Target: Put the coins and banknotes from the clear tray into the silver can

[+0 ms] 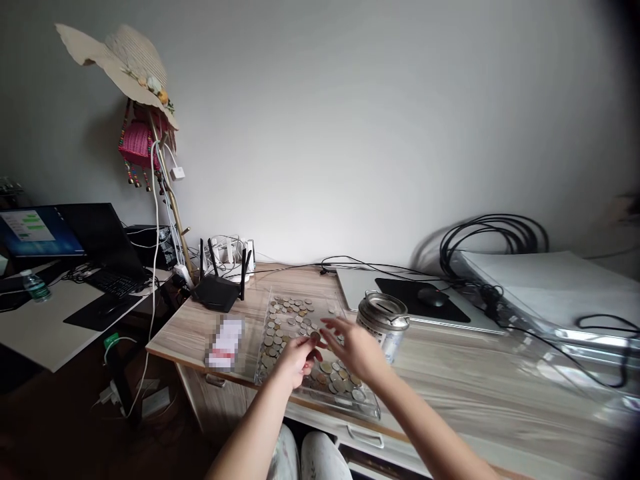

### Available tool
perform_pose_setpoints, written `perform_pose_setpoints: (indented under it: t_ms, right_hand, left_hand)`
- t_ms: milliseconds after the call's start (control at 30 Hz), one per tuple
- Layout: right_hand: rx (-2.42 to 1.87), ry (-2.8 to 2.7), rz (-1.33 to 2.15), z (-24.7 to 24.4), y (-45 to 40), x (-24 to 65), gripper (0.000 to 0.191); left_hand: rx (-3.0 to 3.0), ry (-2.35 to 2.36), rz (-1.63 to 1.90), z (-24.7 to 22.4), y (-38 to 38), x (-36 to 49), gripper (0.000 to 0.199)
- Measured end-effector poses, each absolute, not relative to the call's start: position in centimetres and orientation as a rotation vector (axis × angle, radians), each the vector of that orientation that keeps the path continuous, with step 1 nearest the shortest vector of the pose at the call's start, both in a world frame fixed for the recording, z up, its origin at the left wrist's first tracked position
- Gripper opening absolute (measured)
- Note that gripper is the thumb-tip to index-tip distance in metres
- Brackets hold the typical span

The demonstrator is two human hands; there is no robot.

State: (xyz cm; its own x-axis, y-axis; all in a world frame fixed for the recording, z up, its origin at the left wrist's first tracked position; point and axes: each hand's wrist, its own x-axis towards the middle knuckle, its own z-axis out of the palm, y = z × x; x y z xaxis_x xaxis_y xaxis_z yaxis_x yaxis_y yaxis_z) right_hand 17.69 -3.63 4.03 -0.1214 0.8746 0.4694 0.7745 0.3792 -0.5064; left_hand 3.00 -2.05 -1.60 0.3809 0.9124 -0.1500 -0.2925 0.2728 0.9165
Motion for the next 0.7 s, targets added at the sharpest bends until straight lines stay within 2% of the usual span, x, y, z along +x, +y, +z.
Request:
perform_pose_setpoints:
  t_ms: [100,167,300,433,567,700]
  right_hand:
    - [-1.365,-1.985,0.417,2.3,-3.3,16.0,0.03]
    - [-1.349,-1.943,0.437,2.5,-2.8,16.5,0.03]
    - [-1.493,-1.705,0.165,6.1,-1.6,20.5,0.028]
    - [-1.926,-1.586,-0.035,9.4,-0.2,25.2,0.024]
    - [-2.107,-1.684,-0.081,9.6,0.7,27.0,0.021]
    - [-2.138,-1.707,-0.12,9.1,0.8,26.9,0.021]
  left_hand:
    - [0.914,0.767,0.927,-1.6,-2.0,3.0,0.029]
    - [0.895,0.745,0.898,-1.5,-2.0,2.9,0.022]
    - [0.821,0.802,0.878,-1.2,-2.0,2.9,0.022]
    - [0.807,0.851,0.879,-1.2,-2.1,2.9,0.026]
    - [0.879,0.774,0.895,-1.7,-1.9,2.9,0.016]
    - [0.968,0.756,0.892,-1.9,-1.9,2.9,0.025]
